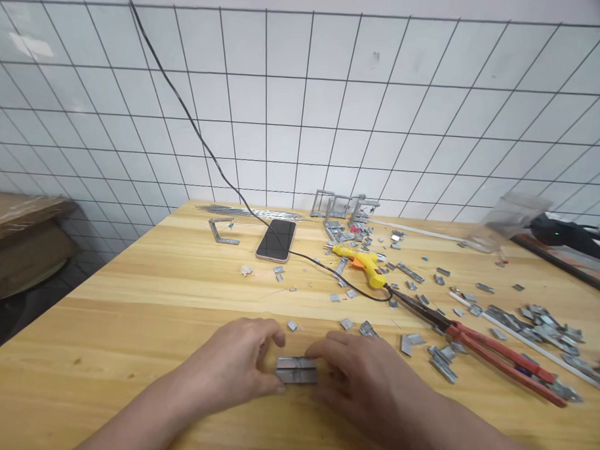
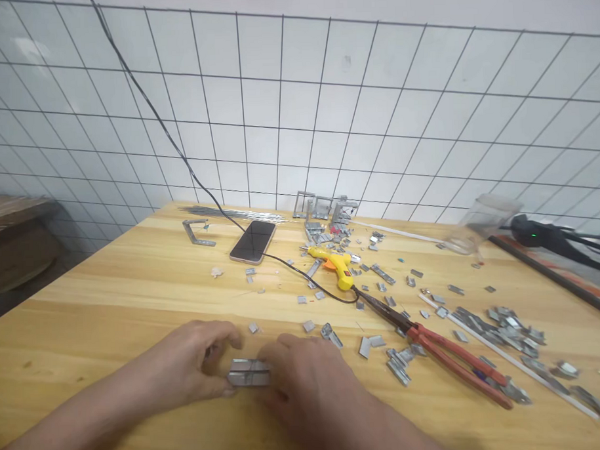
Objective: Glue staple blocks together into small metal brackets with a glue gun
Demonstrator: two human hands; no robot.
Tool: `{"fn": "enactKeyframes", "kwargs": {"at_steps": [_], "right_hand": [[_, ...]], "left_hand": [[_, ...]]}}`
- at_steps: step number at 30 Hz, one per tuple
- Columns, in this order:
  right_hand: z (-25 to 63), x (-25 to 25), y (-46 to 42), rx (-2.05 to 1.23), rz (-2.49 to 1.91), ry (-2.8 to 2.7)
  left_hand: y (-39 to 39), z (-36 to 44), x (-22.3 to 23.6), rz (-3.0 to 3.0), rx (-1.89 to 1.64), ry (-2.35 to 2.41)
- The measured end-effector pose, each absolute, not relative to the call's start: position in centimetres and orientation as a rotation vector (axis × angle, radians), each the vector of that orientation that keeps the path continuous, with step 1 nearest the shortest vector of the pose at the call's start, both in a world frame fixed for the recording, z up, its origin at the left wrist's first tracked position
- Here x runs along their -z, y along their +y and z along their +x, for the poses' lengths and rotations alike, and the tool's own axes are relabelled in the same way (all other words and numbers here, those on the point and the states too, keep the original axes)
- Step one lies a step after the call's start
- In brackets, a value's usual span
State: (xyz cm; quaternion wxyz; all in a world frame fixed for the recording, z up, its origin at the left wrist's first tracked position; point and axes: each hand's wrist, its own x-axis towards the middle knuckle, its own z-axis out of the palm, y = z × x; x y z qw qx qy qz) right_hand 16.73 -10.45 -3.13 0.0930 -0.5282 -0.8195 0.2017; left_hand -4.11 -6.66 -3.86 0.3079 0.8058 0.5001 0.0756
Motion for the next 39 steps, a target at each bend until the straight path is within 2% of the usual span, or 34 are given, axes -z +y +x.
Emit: {"fn": "enactKeyframes", "kwargs": {"at_steps": [7,20,26,32,39], "right_hand": [[15.9,4.3,-9.7,-0.194,-1.572,-2.684],[15.8,5.0,-6.6,-0.059,-1.696,-2.572],[16.2,4.2,-6.6,-0.229,-1.7,-2.43],[16.3,3.2,-9.1,-0.799,-1.472,-2.213],[15.2,4.6,-10.0,-0.896,-1.417,-2.265]], "left_hand": [[-6.6,-3.5,3.8,2.221,-0.235,1.27],[-4.3,-2.9,5.5,2.208,-0.482,1.369],[-4.5,-3.5,5.3,2.108,-0.551,1.414],[-6.2,-4.9,3.4,1.979,-0.488,1.129],[-7.2,-4.5,3.8,2.196,-0.376,1.05]]}}
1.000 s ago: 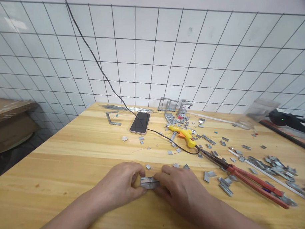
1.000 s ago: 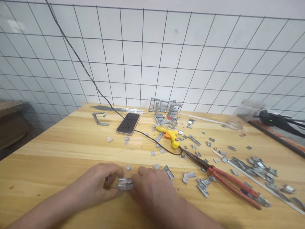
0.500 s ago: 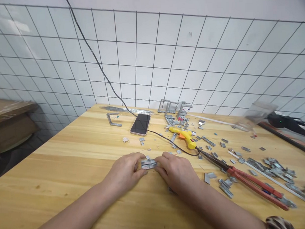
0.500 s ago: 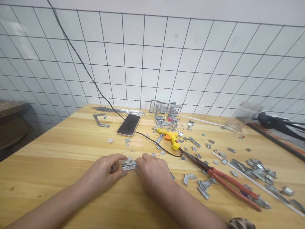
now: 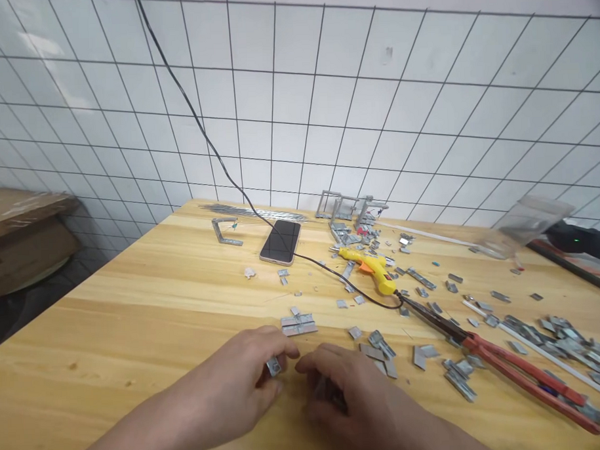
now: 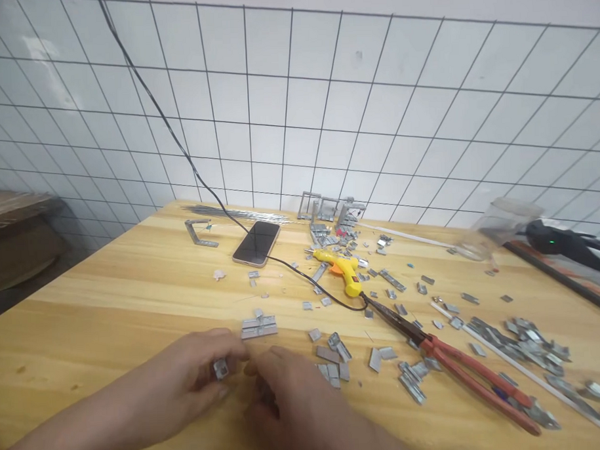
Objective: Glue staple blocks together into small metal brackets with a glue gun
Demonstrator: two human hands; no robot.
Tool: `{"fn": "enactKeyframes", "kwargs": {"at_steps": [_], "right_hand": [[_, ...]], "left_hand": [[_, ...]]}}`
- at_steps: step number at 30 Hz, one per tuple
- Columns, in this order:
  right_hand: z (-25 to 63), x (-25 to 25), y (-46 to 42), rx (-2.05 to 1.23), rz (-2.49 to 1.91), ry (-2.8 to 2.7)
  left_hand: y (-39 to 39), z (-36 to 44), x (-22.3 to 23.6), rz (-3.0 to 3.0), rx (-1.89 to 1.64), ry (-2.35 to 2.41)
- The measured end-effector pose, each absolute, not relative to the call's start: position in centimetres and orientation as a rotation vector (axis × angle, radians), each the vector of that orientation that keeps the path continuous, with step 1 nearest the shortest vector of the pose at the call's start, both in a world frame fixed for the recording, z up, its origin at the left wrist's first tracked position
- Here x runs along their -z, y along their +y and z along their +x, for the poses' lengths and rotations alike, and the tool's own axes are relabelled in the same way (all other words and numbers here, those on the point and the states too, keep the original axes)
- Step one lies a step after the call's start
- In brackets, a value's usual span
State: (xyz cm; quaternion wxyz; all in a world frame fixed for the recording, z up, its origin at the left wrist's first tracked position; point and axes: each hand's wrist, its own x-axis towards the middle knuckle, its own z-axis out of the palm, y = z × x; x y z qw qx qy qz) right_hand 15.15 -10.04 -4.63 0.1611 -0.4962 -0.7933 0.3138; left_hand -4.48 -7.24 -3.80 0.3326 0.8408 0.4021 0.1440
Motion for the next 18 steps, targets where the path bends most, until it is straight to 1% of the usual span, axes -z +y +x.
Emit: {"fn": "enactKeyframes", "kwargs": {"at_steps": [9,14,18], "right_hand": [[15.3,4.4,-10.1,-0.825,-1.423,-2.329],[15.9,4.4,-10.0,-0.695,-1.511,-2.452],[15.9,4.3,-10.0,-0.692,-1.506,-2.488]], "left_hand": [[-7.4,-4.1,3.4,2.263,-0.294,1.065],[-7.2,-5.1,3.2,2.287,-0.287,1.086],[-6.7,-5.7,3.2,2.263,-0.242,1.164]]}}
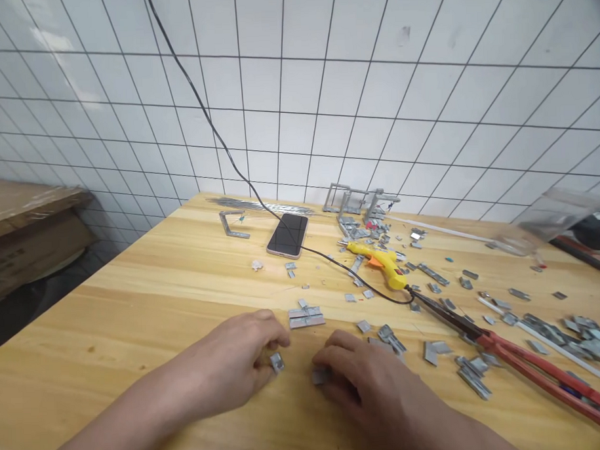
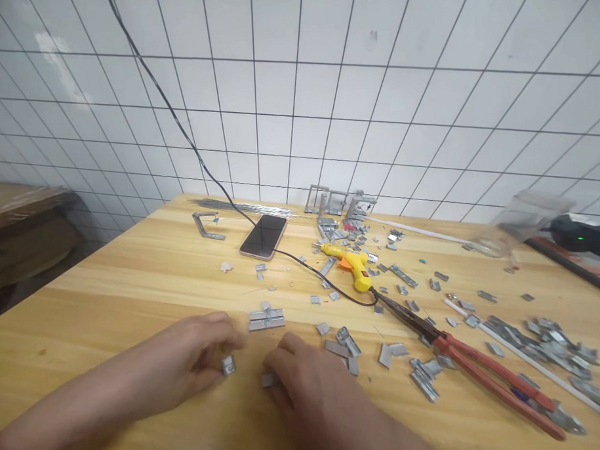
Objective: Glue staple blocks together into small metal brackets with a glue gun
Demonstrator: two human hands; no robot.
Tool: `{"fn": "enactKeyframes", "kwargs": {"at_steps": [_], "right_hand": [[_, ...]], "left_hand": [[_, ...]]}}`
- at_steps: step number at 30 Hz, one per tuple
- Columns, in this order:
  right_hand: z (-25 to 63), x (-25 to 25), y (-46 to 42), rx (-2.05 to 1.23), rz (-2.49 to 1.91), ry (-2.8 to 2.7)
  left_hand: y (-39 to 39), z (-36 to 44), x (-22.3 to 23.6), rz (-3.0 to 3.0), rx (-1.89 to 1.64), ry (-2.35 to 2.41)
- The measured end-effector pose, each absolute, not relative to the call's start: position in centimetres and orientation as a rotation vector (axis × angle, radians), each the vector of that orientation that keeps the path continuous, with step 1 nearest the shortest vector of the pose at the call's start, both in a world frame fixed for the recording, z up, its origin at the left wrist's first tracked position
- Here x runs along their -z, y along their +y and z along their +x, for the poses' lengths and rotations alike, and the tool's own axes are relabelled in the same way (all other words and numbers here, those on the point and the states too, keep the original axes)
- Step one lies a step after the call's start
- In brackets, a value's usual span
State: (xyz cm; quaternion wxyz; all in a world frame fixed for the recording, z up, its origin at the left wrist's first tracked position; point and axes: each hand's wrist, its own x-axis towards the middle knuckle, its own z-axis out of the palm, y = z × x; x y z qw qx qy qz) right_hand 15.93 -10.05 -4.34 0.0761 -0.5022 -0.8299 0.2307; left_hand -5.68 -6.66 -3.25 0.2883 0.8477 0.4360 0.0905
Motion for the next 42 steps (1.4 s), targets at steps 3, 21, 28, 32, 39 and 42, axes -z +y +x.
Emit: {"fn": "enactKeyframes", "kwargs": {"at_steps": [3,21,28,32,39,42], "right_hand": [[15.7,4.4,-10.2,-0.728,-1.437,-2.464],[15.8,3.4,-10.1,-0.808,-1.443,-2.021],[15.4,3.6,-10.2,-0.991,-1.491,-1.966],[15.3,3.7,-9.9,-1.059,-1.486,-1.918],[14.9,3.8,-9.8,-1.029,-1.46,-1.844],[14.7,4.1,-9.9,-0.982,-1.483,-1.831]], "left_hand": [[-6.4,-5.6,3.2,2.237,-0.151,1.161],[-7.9,-4.2,2.7,2.19,-0.61,0.988],[-8.4,-3.7,3.0,2.301,-0.666,0.929],[-8.4,-3.5,3.2,2.299,-0.695,0.913],[-8.8,-3.1,4.0,2.367,-0.724,0.862],[-8.8,-2.9,4.3,2.372,-0.79,0.844]]}}
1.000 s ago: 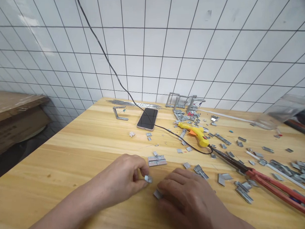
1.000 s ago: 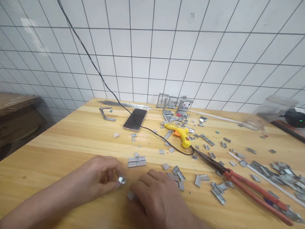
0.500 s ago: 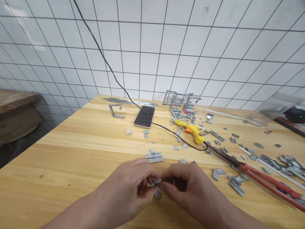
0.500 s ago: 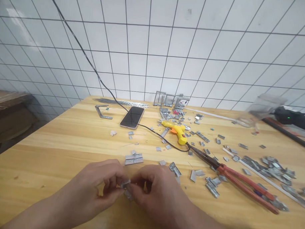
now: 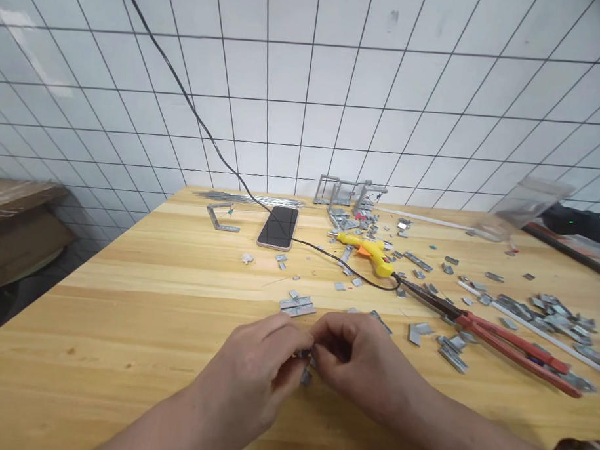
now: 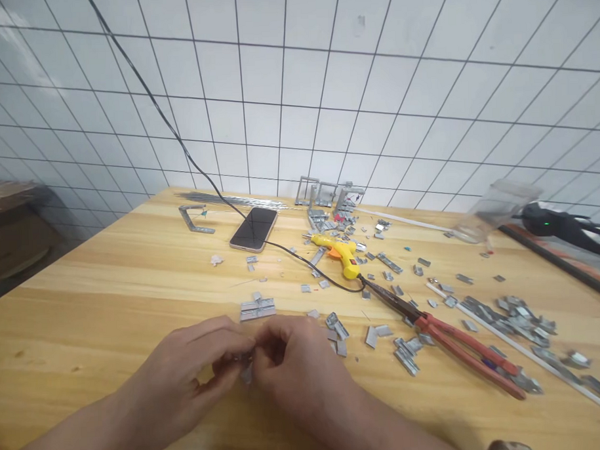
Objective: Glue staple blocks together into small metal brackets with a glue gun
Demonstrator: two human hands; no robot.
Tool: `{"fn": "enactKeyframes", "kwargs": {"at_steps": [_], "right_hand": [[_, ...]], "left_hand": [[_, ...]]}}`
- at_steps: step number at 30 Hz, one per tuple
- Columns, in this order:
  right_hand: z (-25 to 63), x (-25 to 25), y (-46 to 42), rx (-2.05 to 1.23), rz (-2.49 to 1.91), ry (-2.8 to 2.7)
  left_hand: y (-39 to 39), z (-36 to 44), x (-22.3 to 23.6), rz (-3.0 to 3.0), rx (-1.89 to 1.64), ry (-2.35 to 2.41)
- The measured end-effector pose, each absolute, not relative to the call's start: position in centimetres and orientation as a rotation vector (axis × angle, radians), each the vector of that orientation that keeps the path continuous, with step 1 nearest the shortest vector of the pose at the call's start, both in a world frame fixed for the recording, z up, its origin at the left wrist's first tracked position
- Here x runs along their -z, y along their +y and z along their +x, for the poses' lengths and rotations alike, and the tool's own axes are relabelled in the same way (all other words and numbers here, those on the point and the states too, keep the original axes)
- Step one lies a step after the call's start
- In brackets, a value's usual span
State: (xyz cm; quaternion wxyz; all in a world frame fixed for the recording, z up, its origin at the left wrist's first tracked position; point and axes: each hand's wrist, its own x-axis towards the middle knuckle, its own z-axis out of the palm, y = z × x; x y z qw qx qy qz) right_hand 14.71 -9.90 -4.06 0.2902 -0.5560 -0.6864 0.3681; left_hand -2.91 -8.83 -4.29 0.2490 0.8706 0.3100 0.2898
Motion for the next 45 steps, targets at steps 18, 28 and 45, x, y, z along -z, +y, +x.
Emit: {"fn": "enactKeyframes", "kwargs": {"at_steps": [18,28,45], "right_hand": [[21.3,1.5,-2.0,-0.411,-1.75,-1.876],[19.5,0.3,7.0,-0.407,-2.023,-2.128],[17.6,1.2,7.7,-0.831,-2.005,-2.299]], "left_hand": [[-7.1,-2.9,5.4,1.899,-0.722,1.118],[-6.9,-3.1,5.9,1.992,-0.655,1.122],[-6.8,-2.9,5.9,2.002,-0.615,1.168]]}}
